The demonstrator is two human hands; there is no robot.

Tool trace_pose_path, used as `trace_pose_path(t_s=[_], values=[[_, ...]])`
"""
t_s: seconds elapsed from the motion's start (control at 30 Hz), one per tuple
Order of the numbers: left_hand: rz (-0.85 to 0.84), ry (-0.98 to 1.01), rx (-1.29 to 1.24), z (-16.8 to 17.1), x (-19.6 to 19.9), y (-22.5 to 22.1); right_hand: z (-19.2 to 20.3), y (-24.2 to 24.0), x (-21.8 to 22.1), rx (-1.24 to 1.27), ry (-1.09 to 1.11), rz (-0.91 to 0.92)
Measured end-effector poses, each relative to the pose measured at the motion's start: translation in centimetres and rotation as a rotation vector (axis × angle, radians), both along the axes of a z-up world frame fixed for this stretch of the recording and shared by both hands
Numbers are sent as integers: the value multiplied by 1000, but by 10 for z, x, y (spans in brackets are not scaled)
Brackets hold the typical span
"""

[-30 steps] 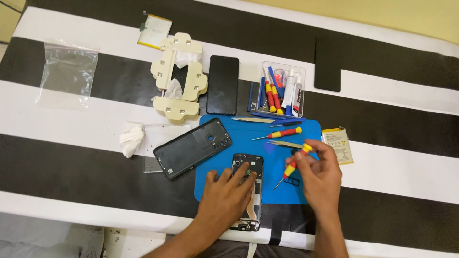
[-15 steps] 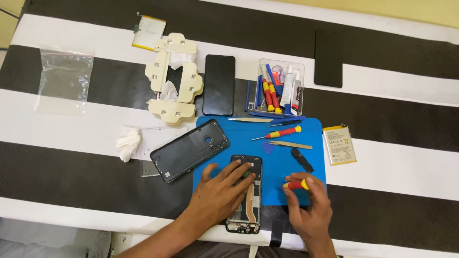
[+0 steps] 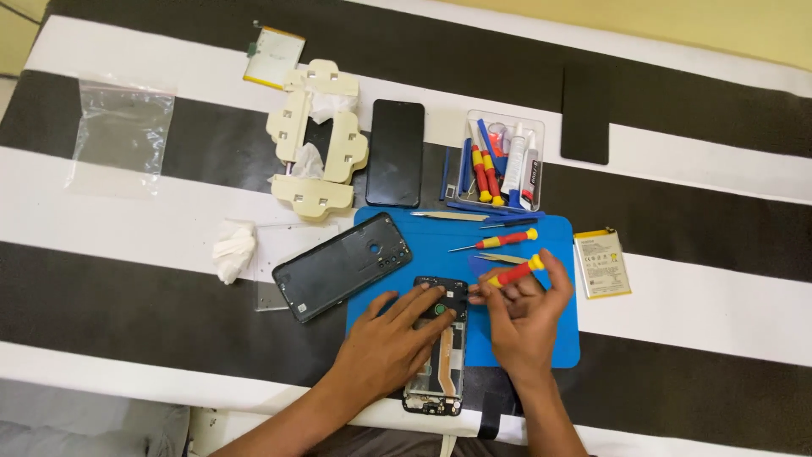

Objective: Disassembling a mobile phone by removing screws and internal components like the motherboard and battery using precision screwdrivers.

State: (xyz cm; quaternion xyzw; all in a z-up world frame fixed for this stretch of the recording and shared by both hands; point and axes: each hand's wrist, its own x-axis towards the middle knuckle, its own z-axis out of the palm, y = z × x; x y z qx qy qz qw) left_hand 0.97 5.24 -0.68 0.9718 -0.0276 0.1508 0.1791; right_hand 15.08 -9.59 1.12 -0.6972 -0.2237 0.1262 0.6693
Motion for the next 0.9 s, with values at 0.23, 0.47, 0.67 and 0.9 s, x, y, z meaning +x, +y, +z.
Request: trace_pose_path(t_s=[0.23, 0.47, 0.67, 0.9], values=[[87, 20, 0, 4, -2, -4, 16, -15, 25, -56, 287, 68], [118, 97, -42, 1, 0, -4, 37, -13, 30, -383, 504, 110], [110, 105, -64, 2, 0, -2, 15, -28, 28, -362, 501, 93], [141, 78, -100, -2, 8, -7, -4, -35, 22, -291, 426, 72]])
